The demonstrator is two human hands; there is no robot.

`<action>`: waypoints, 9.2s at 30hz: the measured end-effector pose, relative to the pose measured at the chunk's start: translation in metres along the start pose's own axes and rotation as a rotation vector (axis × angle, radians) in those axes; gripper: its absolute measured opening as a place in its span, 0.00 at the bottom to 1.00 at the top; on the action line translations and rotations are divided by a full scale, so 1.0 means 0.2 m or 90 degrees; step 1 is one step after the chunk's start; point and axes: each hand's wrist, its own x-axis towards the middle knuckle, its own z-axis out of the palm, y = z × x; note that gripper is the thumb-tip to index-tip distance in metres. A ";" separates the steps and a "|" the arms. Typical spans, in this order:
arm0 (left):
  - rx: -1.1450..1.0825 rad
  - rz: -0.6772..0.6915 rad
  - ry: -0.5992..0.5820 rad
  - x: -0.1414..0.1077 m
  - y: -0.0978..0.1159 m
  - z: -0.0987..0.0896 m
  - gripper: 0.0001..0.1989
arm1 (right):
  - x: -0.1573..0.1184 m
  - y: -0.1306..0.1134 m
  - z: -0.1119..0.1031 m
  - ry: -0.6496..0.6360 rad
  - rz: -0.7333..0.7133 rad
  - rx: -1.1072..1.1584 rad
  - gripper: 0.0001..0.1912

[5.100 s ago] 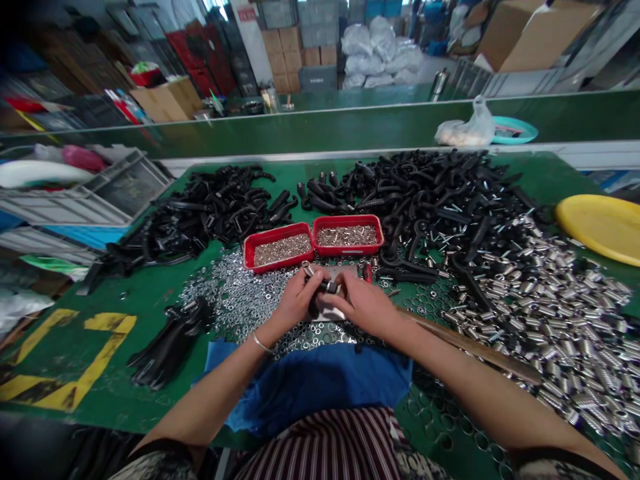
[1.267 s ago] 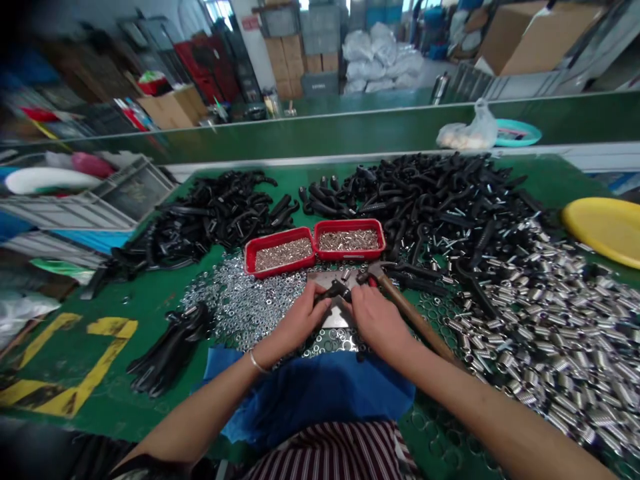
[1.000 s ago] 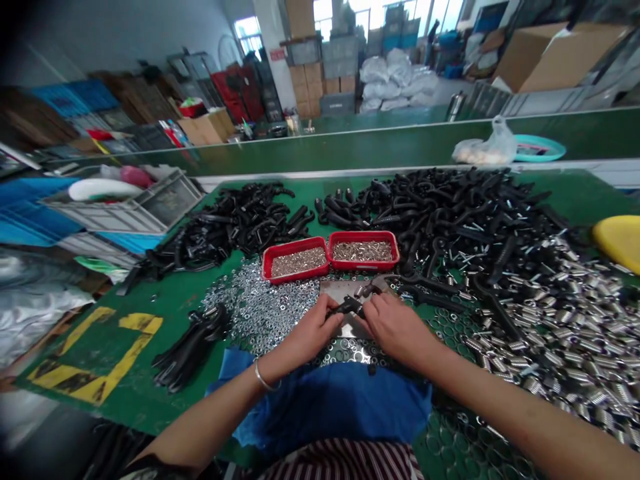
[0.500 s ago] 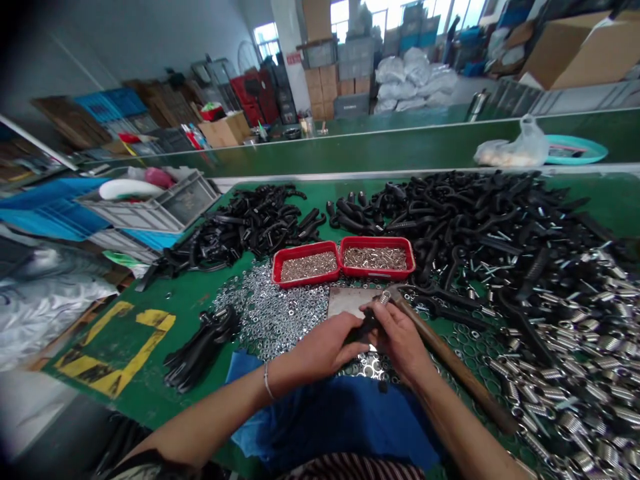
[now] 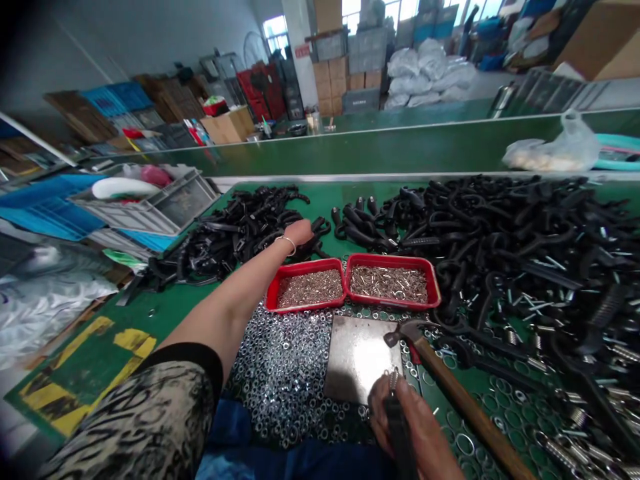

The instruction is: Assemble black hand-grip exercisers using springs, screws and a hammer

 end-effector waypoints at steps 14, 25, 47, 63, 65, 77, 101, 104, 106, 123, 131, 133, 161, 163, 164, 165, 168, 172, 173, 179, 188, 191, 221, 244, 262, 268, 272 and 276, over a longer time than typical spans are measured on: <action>-1.001 0.241 -0.536 -1.30 0.09 -0.09 0.43 | 0.00 -0.08 -0.17 0.041 -0.157 -0.090 0.22; -1.009 -0.053 -0.389 -1.66 0.26 0.19 0.32 | 0.07 -0.15 0.00 -0.027 -0.230 -0.258 0.22; -0.614 0.012 -0.329 -1.61 0.46 0.29 0.24 | 0.03 -0.20 -0.06 0.158 -0.441 -0.851 0.17; -0.540 0.022 -0.162 -1.68 0.49 0.30 0.19 | 0.00 -0.19 -0.02 0.111 -0.425 -0.712 0.18; -0.513 0.012 -0.147 -1.70 0.48 0.30 0.18 | -0.01 -0.20 -0.01 0.088 -0.404 -0.710 0.19; -0.414 0.268 -0.300 -1.83 0.36 -0.01 0.23 | -0.30 -0.30 0.08 -0.168 -0.270 -0.669 0.15; 0.230 0.429 -0.128 -0.64 0.61 0.19 0.11 | 0.81 -0.79 0.05 0.113 -0.500 -1.272 0.03; 0.220 0.434 -0.116 -0.63 0.61 0.25 0.12 | 0.85 -0.76 0.05 0.124 -0.501 -1.254 0.05; 0.208 0.437 -0.093 -0.65 0.59 0.27 0.14 | 0.84 -0.75 0.04 0.147 -0.497 -1.233 0.06; 0.240 0.414 -0.080 -0.69 0.60 0.26 0.16 | 0.55 -0.71 -0.03 0.066 -0.500 -0.614 0.09; 0.256 0.418 -0.108 -0.70 0.62 0.23 0.15 | 0.19 -0.31 -0.18 0.013 -0.262 -0.523 0.19; 0.255 0.412 -0.101 -0.71 0.62 0.24 0.15 | 0.21 -0.27 -0.19 0.028 -0.305 -0.582 0.16; -0.290 0.283 -0.064 -1.54 0.32 0.31 0.05 | 0.25 -0.15 -0.15 0.133 -0.580 -0.774 0.08; -0.275 0.285 -0.062 -1.55 0.33 0.30 0.05 | 0.24 -0.15 -0.15 0.139 -0.561 -0.780 0.07; -0.267 0.286 -0.062 -1.56 0.33 0.29 0.06 | 0.24 -0.16 -0.15 0.144 -0.550 -0.780 0.07; -0.256 0.289 -0.060 -1.57 0.33 0.29 0.06 | 0.23 -0.16 -0.15 0.151 -0.537 -0.773 0.07; -0.209 0.311 -0.050 -1.60 0.33 0.28 0.07 | 0.19 -0.18 -0.16 0.173 -0.469 -0.704 0.09; -0.099 0.399 -0.041 -1.57 0.35 0.27 0.10 | 0.13 -0.22 -0.18 0.140 -0.372 -0.556 0.13; -0.062 0.440 -0.046 -1.55 0.36 0.26 0.11 | 0.12 -0.23 -0.18 0.117 -0.354 -0.516 0.15; 0.065 0.648 -0.119 -1.54 0.35 0.25 0.12 | 0.07 -0.30 -0.19 0.010 -0.285 -0.404 0.20; -0.319 0.425 -0.174 -1.67 0.33 0.14 0.16 | -0.07 -0.22 -0.16 -0.196 -0.070 -0.424 0.19; -0.551 0.324 -0.296 -1.70 0.40 0.13 0.10 | -0.11 -0.22 -0.15 -0.271 -0.027 -0.387 0.19; 0.025 0.569 -0.077 -1.42 0.49 0.33 0.18 | -0.32 -0.41 -0.47 0.084 -0.374 -0.877 0.30; -0.015 0.276 -0.033 -1.81 0.39 0.28 0.42 | -0.41 -0.31 -0.30 -0.021 -0.436 -0.949 0.30; -0.188 0.258 -0.077 -1.57 0.19 0.30 0.16 | 0.18 -0.35 -0.18 0.282 -0.218 -1.190 0.21; -0.203 0.255 -0.059 -1.58 0.17 0.31 0.17 | 0.23 -0.43 -0.16 0.307 -0.266 -1.131 0.21; -0.195 0.247 -0.062 -1.59 0.17 0.32 0.17 | 0.15 -0.48 -0.09 0.211 -0.424 -0.832 0.19; -0.183 0.232 -0.075 -1.59 0.18 0.32 0.17 | 0.15 -0.34 0.05 0.086 -0.394 -0.550 0.20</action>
